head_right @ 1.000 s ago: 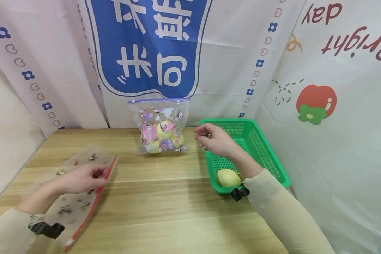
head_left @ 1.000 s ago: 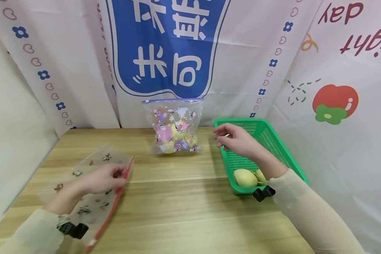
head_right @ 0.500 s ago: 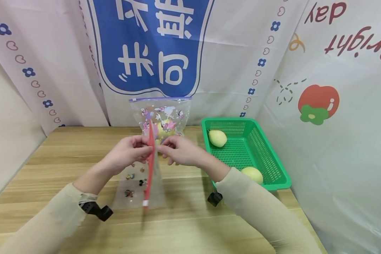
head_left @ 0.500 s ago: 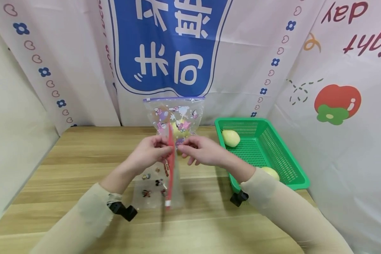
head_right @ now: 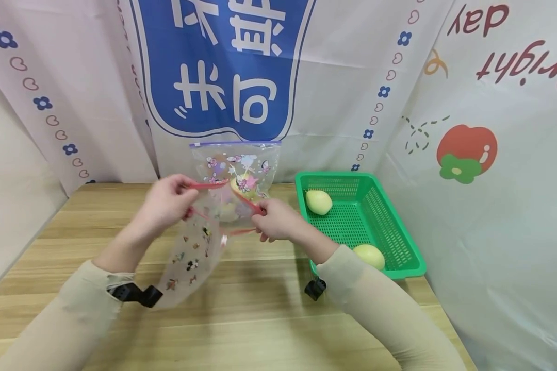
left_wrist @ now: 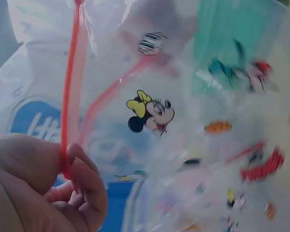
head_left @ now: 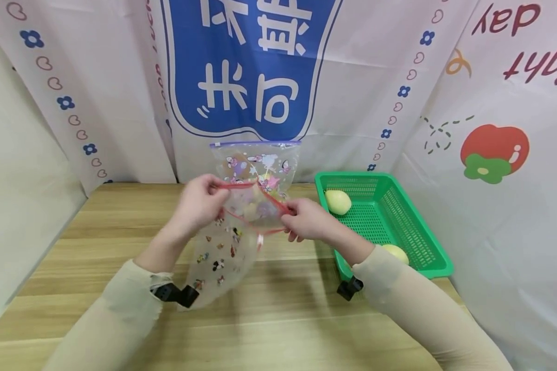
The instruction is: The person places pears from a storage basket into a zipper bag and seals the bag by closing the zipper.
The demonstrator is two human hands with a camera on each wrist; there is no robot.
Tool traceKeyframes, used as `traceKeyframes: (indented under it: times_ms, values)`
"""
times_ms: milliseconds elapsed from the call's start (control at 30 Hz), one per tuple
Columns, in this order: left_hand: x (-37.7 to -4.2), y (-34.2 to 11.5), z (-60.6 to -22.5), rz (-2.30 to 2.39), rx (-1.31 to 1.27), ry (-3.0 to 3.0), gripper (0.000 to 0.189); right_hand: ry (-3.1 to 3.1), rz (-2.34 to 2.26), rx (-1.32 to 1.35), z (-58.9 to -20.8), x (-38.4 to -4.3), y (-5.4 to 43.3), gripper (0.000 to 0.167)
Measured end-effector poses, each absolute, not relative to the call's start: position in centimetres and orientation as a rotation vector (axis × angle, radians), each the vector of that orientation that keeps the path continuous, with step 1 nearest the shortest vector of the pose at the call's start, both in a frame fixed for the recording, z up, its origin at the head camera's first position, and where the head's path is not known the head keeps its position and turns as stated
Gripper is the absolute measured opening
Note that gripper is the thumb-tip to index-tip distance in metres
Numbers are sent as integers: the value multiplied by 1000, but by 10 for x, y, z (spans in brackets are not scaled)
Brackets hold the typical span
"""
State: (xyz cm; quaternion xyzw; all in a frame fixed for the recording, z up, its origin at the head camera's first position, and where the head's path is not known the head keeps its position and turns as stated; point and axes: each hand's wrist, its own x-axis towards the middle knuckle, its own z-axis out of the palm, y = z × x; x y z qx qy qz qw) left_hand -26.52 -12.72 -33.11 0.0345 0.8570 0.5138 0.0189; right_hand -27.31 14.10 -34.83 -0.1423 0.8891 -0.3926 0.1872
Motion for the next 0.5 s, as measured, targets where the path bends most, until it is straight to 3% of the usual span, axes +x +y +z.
traceKeyframes:
  times_ms: [133,333,500]
  values:
    - [-265,-150,-311,1530,-25,2841,23,2496,-1106,-329,-342,-272,144,26]
    - [-262,-139,-311,1354,173,2590,42,2509,-1200,-401,-334,-266,130,28]
    - [-261,-120,-324,1392,320,2431,26,2499,-1206,-462,-336,-266,116,21]
